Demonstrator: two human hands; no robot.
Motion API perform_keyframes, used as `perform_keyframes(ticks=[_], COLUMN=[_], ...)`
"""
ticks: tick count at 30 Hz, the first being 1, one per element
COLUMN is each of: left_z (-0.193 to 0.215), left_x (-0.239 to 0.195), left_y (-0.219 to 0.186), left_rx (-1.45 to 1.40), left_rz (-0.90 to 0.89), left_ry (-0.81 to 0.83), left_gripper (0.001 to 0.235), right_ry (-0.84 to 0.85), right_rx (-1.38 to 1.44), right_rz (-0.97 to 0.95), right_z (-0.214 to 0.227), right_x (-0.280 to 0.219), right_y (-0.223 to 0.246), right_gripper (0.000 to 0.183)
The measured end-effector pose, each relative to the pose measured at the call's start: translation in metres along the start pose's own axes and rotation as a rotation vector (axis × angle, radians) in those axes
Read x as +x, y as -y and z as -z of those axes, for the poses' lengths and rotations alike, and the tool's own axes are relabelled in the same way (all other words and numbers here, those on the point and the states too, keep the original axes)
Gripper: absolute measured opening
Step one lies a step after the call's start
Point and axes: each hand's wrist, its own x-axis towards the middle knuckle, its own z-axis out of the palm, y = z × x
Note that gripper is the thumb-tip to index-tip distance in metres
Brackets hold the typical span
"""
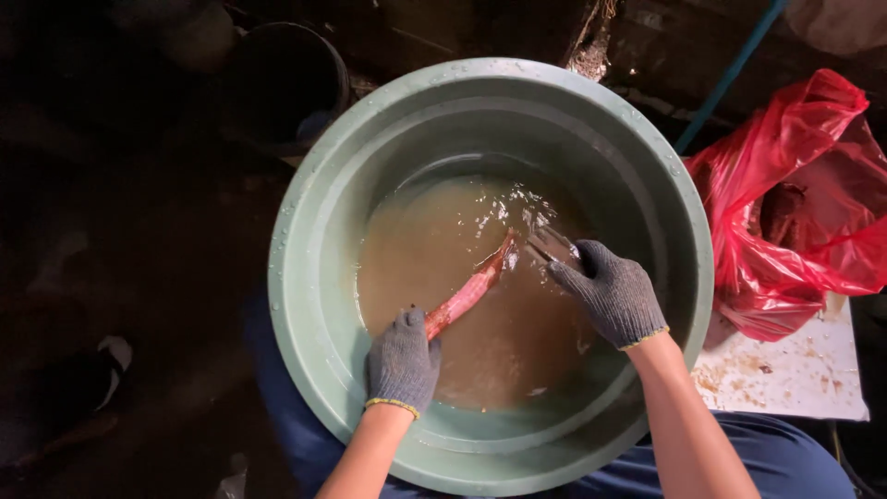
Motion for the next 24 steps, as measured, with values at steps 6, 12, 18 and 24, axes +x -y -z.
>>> perform_keyframes(ticks=[6,12,18,24], left_z=[-0.016,-0.021,-0.021,0.003], left_x=[0.002,0.004,0.001,0.001], left_y=[0.009,0.010,0.005,-0.006], left_rx=[0.154,-0.023,-0.056,0.166], left_rz=[0.054,0.295,0.197,-0.014], left_ry=[0.114,0.393,0.422,0.303], left_gripper=[0.042,0.044,0.044,0.055], right_ry=[0.024,0.178,0.179,0.160], right_rx=[-0.135,-0.172,-0.190,-0.197], right_rz=[0.018,-0.074,-0.056,-0.047], right_z=[-0.019,-0.016,-0.018,-0.021], right_x=[0.003,0.002,0.001,-0.001], right_y=[-0.036,-0.027,-0.030,-0.032], right_gripper=[0.046,0.056,0.058,0.054])
